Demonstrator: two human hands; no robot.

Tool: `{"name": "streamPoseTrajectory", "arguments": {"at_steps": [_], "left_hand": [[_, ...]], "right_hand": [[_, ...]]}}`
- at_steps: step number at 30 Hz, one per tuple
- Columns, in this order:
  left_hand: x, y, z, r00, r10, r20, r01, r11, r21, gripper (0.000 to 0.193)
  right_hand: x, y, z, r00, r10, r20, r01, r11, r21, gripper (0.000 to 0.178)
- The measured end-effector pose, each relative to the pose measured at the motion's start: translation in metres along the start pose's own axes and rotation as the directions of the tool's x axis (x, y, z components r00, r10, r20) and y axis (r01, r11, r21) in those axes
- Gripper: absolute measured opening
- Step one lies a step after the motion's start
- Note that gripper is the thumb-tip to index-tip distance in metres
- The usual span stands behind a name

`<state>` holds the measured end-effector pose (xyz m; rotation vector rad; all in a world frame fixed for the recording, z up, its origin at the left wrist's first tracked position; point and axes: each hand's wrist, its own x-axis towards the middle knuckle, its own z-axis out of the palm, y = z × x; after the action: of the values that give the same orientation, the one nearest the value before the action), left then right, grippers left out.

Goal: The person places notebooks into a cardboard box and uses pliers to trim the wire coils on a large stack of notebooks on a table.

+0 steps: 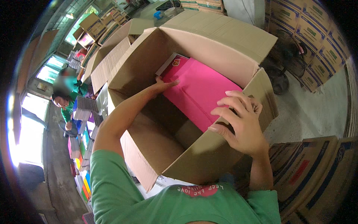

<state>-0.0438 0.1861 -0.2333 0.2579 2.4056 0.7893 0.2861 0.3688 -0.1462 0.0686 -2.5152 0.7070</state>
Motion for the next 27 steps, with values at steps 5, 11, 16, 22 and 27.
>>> {"name": "streamPoseTrajectory", "arguments": {"at_steps": [5,11,16,22,27], "left_hand": [[-0.01,-0.009,0.006,0.996,-0.035,-0.084,0.027,0.995,-0.092,0.137],[-0.081,0.092,-0.095,0.922,0.233,0.31,-0.307,0.927,0.217,0.071],[-0.146,0.119,-0.186,0.995,-0.061,0.076,-0.005,0.748,0.663,0.096],[-0.126,0.045,-0.132,0.852,0.491,-0.181,0.274,-0.125,0.954,0.099],[-0.118,0.094,0.009,0.709,0.684,0.172,-0.656,0.55,0.517,0.096]], "right_hand": [[-0.003,0.008,0.013,0.996,-0.043,-0.076,0.049,0.995,0.085,0.031],[-0.006,0.013,0.016,0.993,-0.036,-0.113,0.05,0.992,0.119,0.028],[-0.005,0.014,0.02,0.99,-0.04,-0.137,0.065,0.981,0.181,0.027],[-0.008,0.012,0.024,0.988,-0.026,-0.15,0.061,0.971,0.231,0.028],[-0.007,0.017,0.024,0.983,-0.037,-0.18,0.068,0.983,0.169,0.029]]}}
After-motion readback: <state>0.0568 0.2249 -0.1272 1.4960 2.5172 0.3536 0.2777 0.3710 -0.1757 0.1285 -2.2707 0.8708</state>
